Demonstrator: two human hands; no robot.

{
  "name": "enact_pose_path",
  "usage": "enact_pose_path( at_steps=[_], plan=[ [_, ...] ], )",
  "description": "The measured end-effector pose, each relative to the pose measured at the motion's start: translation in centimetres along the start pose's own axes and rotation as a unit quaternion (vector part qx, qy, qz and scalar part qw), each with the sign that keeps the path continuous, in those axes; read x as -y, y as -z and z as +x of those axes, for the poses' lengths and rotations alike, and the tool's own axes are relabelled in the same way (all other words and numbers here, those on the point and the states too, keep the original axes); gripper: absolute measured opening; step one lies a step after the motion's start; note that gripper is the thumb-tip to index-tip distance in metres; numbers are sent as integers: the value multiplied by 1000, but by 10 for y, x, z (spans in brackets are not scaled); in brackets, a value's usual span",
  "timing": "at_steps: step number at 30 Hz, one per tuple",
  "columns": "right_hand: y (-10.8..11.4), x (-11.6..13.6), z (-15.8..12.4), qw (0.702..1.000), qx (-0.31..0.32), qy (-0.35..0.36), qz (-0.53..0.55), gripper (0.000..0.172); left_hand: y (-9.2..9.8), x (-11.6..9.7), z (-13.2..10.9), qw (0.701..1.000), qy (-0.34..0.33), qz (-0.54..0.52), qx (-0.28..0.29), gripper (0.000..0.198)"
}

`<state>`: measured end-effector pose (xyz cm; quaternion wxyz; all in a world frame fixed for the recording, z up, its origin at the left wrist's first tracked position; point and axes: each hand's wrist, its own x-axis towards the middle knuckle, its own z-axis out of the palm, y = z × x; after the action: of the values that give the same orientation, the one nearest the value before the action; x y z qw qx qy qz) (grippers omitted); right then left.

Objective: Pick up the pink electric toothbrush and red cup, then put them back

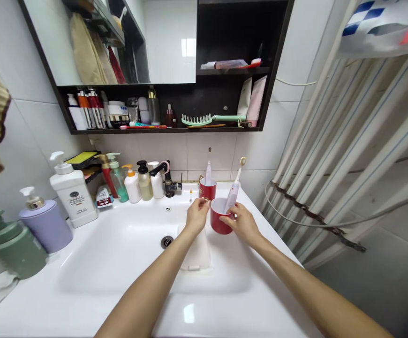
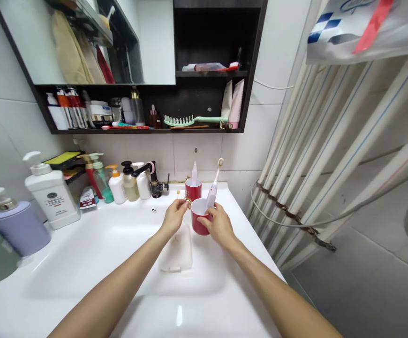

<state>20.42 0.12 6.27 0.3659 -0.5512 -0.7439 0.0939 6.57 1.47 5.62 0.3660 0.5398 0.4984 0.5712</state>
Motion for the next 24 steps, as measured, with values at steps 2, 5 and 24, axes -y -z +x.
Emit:
enact_pose_path(
  at_steps=[2, 5, 24],
  plan=[
    [-15, 12, -11, 999, 21, 19, 14, 13, 1, 0, -1, 998, -48, 27, -1, 31],
    [-39, 23, -20, 998, 47, 37, 36, 11, 7, 6, -3, 997, -34, 72, 7, 40],
    [-93, 16, -19, 991, 110, -10, 79, 8, 61, 21, 5, 986, -69, -23, -153, 22]
  ],
)
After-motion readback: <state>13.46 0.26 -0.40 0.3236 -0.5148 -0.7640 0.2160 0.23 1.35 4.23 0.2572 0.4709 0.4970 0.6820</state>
